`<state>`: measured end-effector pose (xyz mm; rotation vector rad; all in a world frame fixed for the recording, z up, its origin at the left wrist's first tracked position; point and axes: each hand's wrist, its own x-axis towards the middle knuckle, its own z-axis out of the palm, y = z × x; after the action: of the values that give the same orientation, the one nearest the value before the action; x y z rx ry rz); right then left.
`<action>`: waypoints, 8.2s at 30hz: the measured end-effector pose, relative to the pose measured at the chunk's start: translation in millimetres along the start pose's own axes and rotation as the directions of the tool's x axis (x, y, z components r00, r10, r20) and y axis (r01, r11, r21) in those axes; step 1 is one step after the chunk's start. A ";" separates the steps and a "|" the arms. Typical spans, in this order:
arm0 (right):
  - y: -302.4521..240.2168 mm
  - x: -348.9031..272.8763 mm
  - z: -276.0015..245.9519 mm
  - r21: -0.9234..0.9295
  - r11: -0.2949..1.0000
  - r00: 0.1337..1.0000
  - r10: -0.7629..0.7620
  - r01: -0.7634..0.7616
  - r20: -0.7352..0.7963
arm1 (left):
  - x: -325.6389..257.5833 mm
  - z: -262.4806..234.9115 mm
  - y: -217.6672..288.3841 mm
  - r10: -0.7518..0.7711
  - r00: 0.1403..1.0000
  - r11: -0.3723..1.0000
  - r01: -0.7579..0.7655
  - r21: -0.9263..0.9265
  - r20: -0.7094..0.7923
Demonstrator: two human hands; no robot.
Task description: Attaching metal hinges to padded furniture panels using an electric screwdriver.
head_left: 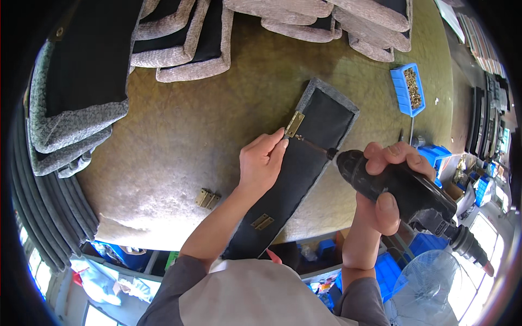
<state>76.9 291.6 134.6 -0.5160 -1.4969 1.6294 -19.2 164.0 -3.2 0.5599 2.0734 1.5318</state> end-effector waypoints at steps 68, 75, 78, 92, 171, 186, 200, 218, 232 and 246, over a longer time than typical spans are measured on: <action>1.8 -26.4 24.4 -0.013 0.984 0.964 -0.169 0.175 0.204 | -46.2 -36.1 -7.3 -0.095 0.993 0.960 0.073 0.269 0.070; -52.2 -49.8 -27.4 0.164 0.985 0.998 -0.053 0.059 -0.040 | -16.0 1.2 13.2 -0.170 0.985 0.961 0.171 0.218 -0.021; -54.9 -55.2 -44.2 0.188 0.981 0.994 -0.033 0.052 -0.107 | 6.9 25.9 21.6 -0.147 0.988 0.966 0.154 0.209 -0.046; -39.5 -77.9 -82.0 0.438 0.899 0.929 0.149 0.016 -0.340 | -69.1 -30.6 35.4 -0.296 0.825 0.792 0.494 -0.359 0.481; -62.0 -281.4 -37.1 0.284 0.958 0.991 0.065 -0.030 -0.117 | -175.1 -87.2 -34.5 -0.431 0.855 0.884 0.464 -0.054 0.288; -56.2 -245.3 -6.6 0.091 0.991 0.996 -0.094 0.093 0.001 | -182.4 -74.5 -46.9 -0.344 0.926 0.931 0.358 -0.073 0.154; -31.4 -201.6 29.6 -0.015 0.999 0.981 -0.043 0.047 0.189 | -178.4 -83.1 -49.8 -0.432 0.874 0.888 0.455 -0.061 0.223; -21.4 -189.4 57.0 -0.189 0.980 0.972 -0.013 0.059 0.235 | -176.8 -89.0 -54.5 -0.333 0.915 0.939 0.345 -0.014 0.226; -6.2 -159.1 95.8 -0.265 0.952 0.653 0.103 0.154 0.750 | -174.9 -97.2 -51.0 -0.356 0.917 0.934 0.348 0.077 0.181; 0.4 -160.4 104.7 -0.250 0.965 0.585 0.161 0.075 0.795 | -175.8 -99.9 -57.7 -0.406 0.888 0.914 0.396 0.091 0.215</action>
<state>85.8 101.0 117.5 0.1379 -2.4178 1.8182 57.1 -31.8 -8.1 0.2810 1.9002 1.1274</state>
